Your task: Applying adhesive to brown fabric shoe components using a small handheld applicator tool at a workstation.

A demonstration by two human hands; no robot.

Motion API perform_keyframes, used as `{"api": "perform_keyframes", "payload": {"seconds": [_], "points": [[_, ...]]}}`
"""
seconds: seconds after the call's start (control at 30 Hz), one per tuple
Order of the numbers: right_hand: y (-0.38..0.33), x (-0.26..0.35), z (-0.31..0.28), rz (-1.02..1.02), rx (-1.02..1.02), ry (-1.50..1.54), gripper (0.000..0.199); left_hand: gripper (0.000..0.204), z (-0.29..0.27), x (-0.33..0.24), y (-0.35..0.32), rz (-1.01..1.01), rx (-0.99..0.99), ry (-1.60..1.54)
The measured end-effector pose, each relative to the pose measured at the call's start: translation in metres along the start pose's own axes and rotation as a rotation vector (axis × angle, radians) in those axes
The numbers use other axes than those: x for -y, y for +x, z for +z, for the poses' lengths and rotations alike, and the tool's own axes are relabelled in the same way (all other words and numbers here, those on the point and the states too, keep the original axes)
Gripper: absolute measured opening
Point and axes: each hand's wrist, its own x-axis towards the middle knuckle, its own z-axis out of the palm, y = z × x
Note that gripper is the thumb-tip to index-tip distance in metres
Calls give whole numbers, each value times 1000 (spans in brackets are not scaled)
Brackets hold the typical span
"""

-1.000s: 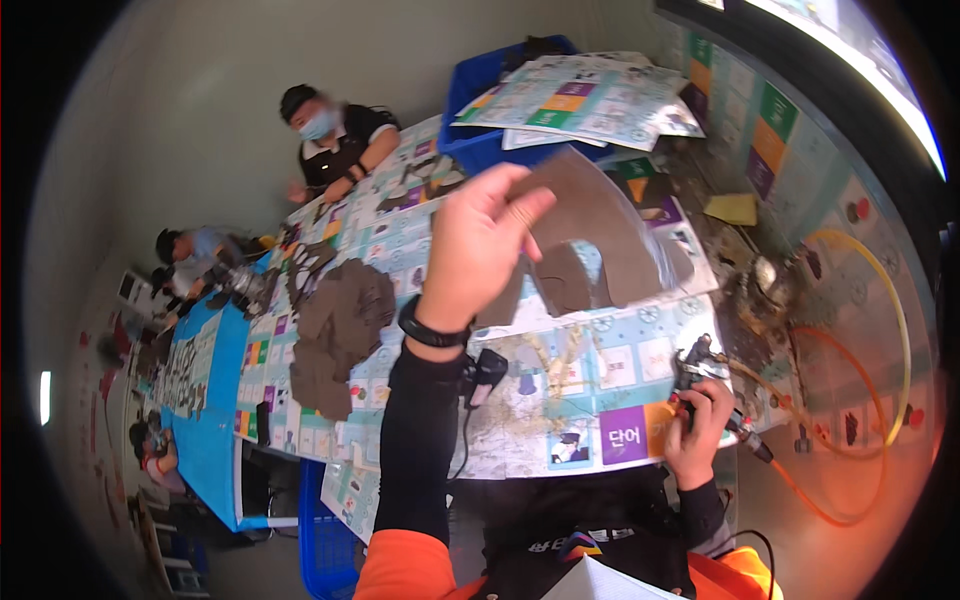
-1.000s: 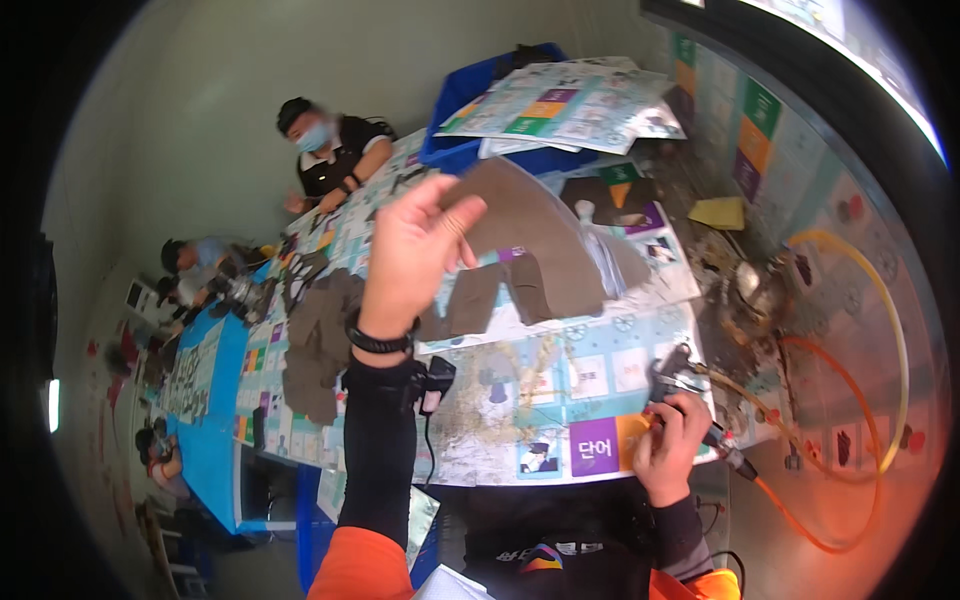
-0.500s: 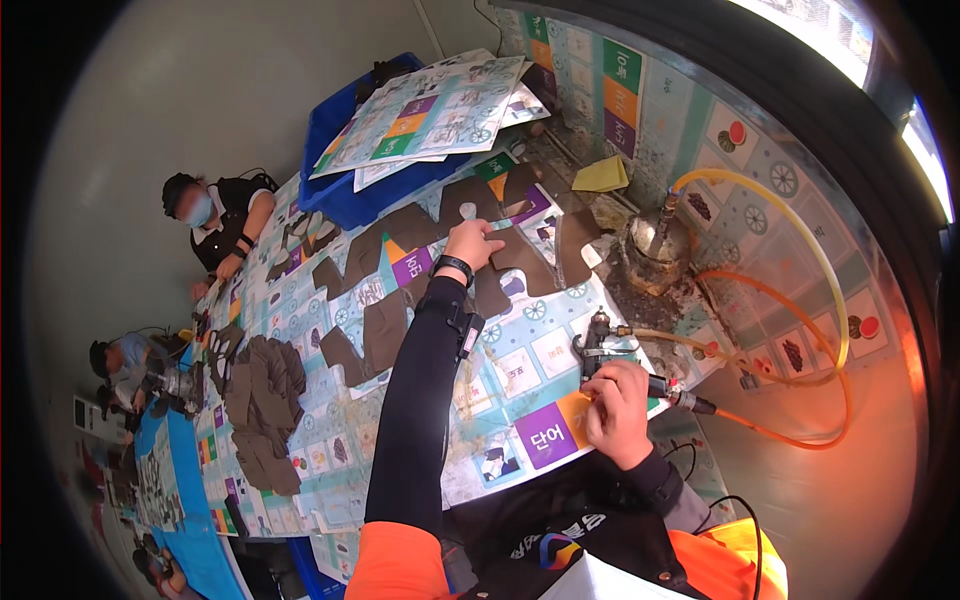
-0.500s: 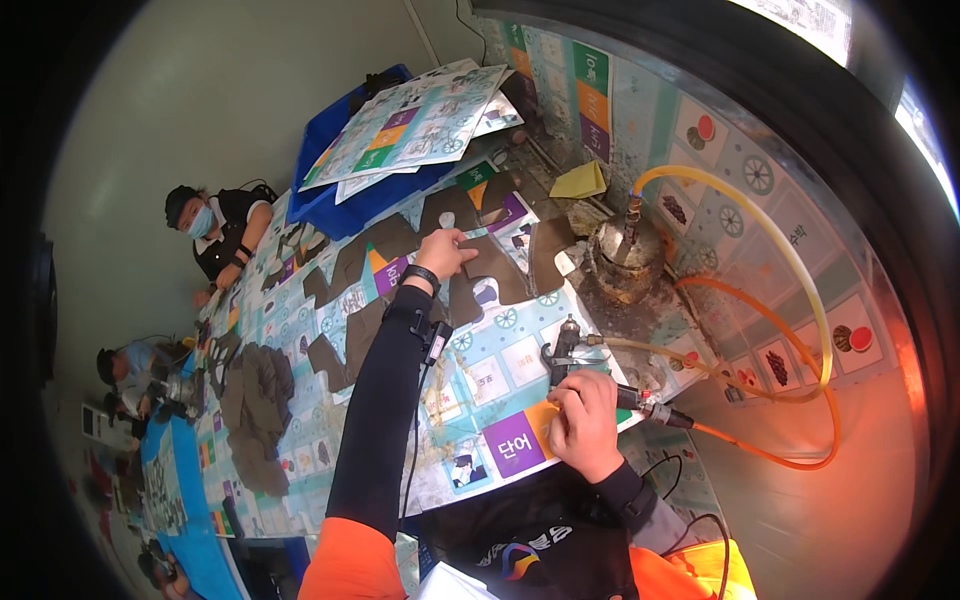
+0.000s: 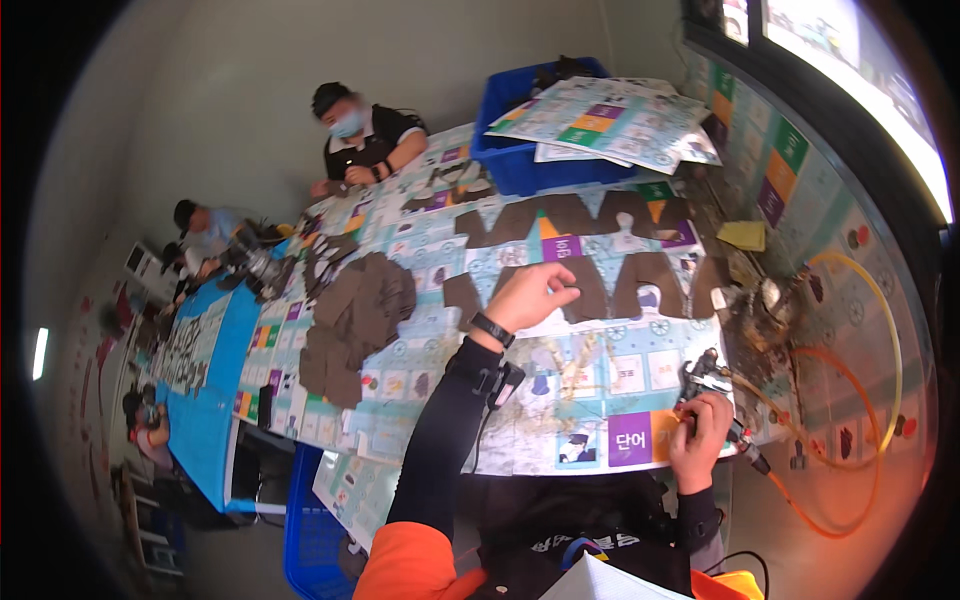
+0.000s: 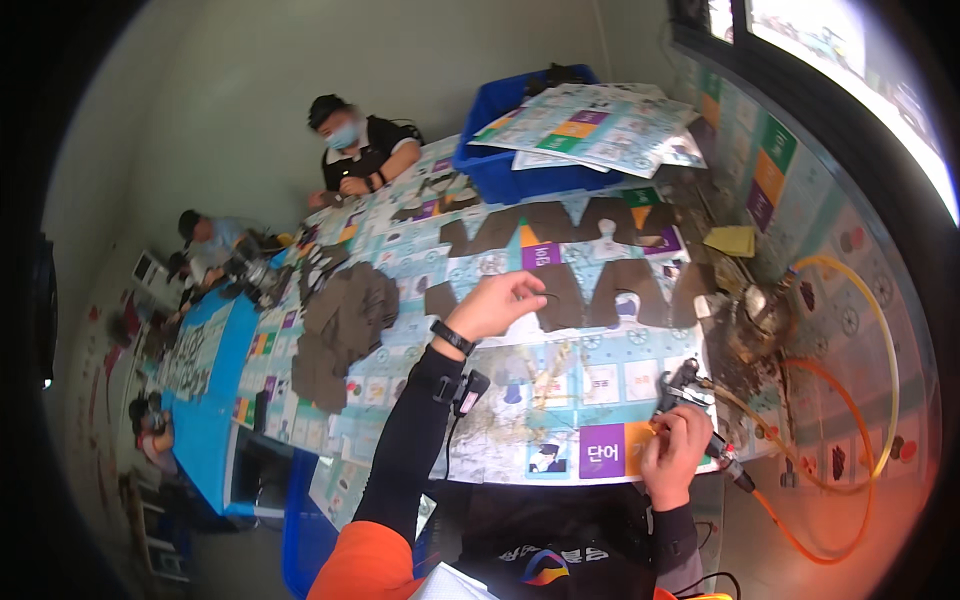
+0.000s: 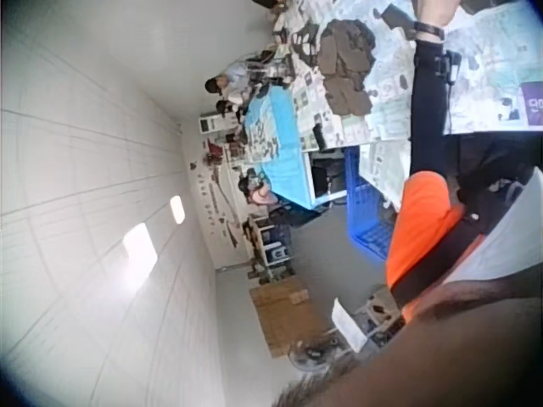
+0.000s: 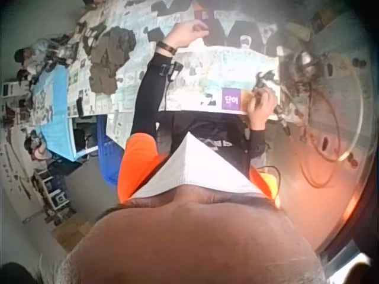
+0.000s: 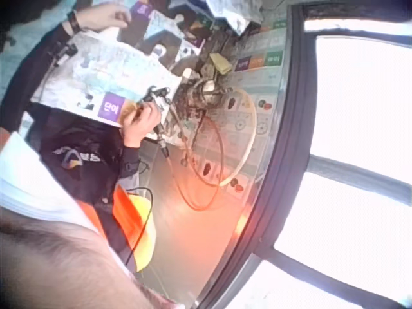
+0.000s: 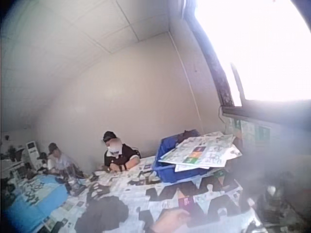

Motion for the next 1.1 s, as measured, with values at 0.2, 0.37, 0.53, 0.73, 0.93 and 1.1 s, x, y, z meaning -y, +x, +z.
{"api": "perform_keyframes", "payload": {"seconds": [0.2,0.37,0.53,0.73,0.93,1.1], "points": [[-5,2,16,-55,5,-8,22,50,-28,67,-156,75,-281,204],[3,2,12,-130,16,-16,21,42,-89,69,-266,-111,-864,474],[8,42,19,-165,143,170,18,46,-41,33,-282,-363,-463,-482],[4,92,27,-150,320,501,16,35,-3,63,-296,-265,-292,-1009],[-7,117,5,484,940,1535,28,34,17,87,-286,-166,-573,-511],[56,187,-31,35,1133,1318,35,32,24,104,-282,-129,-833,-73]]}}
